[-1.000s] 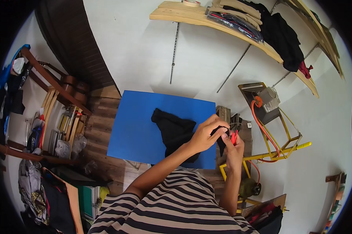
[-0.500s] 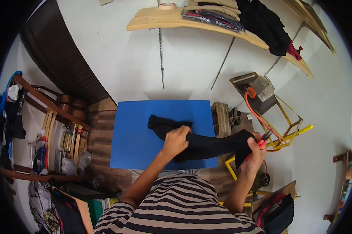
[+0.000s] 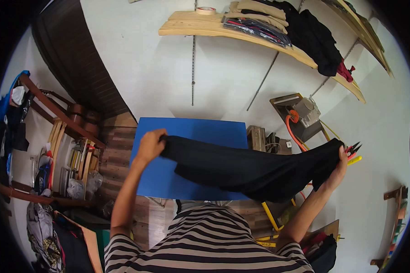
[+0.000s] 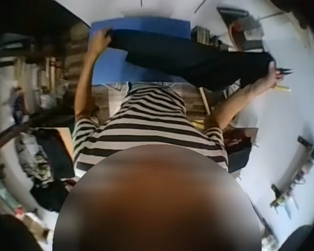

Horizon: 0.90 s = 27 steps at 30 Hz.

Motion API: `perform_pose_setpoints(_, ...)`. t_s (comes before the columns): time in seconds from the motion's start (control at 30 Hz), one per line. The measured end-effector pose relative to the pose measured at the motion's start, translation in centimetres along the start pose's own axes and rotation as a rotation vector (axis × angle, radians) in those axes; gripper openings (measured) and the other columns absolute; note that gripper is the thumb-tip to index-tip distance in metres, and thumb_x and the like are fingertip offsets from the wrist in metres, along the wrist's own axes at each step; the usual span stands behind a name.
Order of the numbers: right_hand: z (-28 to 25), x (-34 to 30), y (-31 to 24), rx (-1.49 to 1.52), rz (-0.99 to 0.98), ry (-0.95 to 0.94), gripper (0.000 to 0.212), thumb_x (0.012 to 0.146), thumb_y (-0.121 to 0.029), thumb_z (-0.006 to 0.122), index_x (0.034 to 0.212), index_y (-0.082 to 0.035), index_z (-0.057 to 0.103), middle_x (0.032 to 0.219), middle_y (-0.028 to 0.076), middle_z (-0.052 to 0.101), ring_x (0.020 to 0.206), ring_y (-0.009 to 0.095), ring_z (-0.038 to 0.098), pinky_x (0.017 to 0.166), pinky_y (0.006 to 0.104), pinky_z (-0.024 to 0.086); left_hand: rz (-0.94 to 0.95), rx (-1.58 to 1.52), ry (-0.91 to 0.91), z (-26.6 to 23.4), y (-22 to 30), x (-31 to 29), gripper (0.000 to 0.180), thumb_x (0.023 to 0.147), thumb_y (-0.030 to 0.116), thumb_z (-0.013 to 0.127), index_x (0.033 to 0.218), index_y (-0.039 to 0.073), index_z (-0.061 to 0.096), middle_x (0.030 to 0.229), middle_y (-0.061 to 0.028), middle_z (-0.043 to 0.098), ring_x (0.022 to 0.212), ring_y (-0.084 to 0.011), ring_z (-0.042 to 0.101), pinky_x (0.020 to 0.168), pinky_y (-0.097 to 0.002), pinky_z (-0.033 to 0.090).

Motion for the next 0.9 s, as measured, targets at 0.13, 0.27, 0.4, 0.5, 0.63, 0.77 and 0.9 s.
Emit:
perform_pose_setpoints(0.13, 3.3, 3.7, -0.8, -0.114, -0.121, -0.107, 0.022, 0.088, -0.026, 0.066, 0.097, -0.006, 0.065, 0.089, 0.002, 0.068, 0.082, 0.015, 0.065, 0.076, 0.0278, 0.053, 0.065, -0.360, 0.119, -7.4, 0.2, 0.7, 0.014, 0.082, 0.002, 0.061, 0.096, 0.001, 0.064, 0.081, -0.0049, 0.067, 0.077, -0.0163, 0.062, 0.075, -0.0304, 0.048)
perform_pose_setpoints(0.27, 7.9, 6.1, -0.4, -0.105, -0.049, -0.218, 0.021, 0.089, -0.025, 0.065, 0.098, -0.006, 0.066, 0.092, 0.003, 0.068, 0.085, 0.015, 0.066, 0.080, 0.0264, 0.051, -0.098, -0.741, 0.180, -12.7, 0.5, 0.8, 0.017, 0.095, 0.017, 0.061, 0.098, 0.001, 0.066, 0.090, 0.0008, 0.066, 0.080, -0.0053, 0.058, 0.076, -0.0218, 0.046)
perform_pose_setpoints(0.4, 11.3, 6.6, 2.8, -0.013, 0.026, -0.309, 0.023, 0.086, -0.025, 0.066, 0.098, -0.006, 0.065, 0.091, 0.004, 0.068, 0.085, 0.015, 0.065, 0.079, 0.0270, 0.052, -0.069, -1.038, 0.425, -15.3, 2.0, 0.2, 0.025, 0.099, 0.024, 0.055, 0.105, 0.002, 0.065, 0.094, -0.0012, 0.068, 0.082, -0.0071, 0.061, 0.076, -0.0219, 0.049)
perform_pose_setpoints(0.5, 10.9, 5.3, 8.0, -0.082, 0.081, -0.226, 0.026, 0.083, -0.025, 0.068, 0.100, -0.005, 0.064, 0.092, 0.005, 0.068, 0.086, 0.017, 0.066, 0.080, 0.0297, 0.052, -0.026, -1.176, 0.582, -14.8, 2.8, -0.9, 0.025, 0.100, 0.027, 0.053, 0.103, 0.004, 0.062, 0.089, 0.0005, 0.066, 0.078, -0.0071, 0.061, 0.073, -0.0217, 0.049)
perform_pose_setpoints(0.63, 8.7, 1.2, 16.0, -0.342, 0.025, -0.256, 0.020, 0.082, -0.021, 0.070, 0.095, -0.007, 0.065, 0.094, 0.000, 0.060, 0.096, 0.012, 0.052, 0.093, 0.0290, 0.036, -0.010, -0.886, 0.660, -12.8, 4.3, -2.5, 0.019, 0.100, 0.021, 0.055, 0.101, 0.002, 0.060, 0.086, 0.0041, 0.057, 0.081, -0.0032, 0.049, 0.074, -0.0187, 0.040)
perform_pose_setpoints(0.77, 5.3, -3.7, 21.5, -0.884, -0.024, -0.571, 0.014, 0.087, -0.016, 0.065, 0.085, -0.003, 0.061, 0.070, 0.002, 0.056, 0.066, 0.012, 0.050, 0.062, 0.0284, 0.042, 0.020, -0.773, 0.610, -9.5, 5.6, -3.9, 0.014, 0.094, 0.011, 0.062, 0.093, 0.007, 0.048, 0.085, 0.0049, 0.044, 0.080, -0.0037, 0.042, 0.074, -0.0188, 0.036)
perform_pose_setpoints(0.9, 3.4, -9.7, 22.0, -1.338, -0.172, -0.676, 0.033, 0.083, -0.020, 0.069, 0.108, 0.001, 0.065, 0.085, 0.023, 0.064, 0.080, 0.038, 0.065, 0.070, 0.0396, 0.050, -0.056, -0.689, 0.388, -4.7, 6.7, -5.0, 0.018, 0.092, 0.009, 0.065, 0.092, 0.006, 0.047, 0.085, 0.0030, 0.045, 0.079, -0.0051, 0.042, 0.071, -0.0198, 0.037)
Point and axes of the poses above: each hand's wrist, its own x-axis towards the middle knuckle, its own z-axis out of the palm, y = z × x, the point moved 8 cm from there along x, towards the middle knuckle
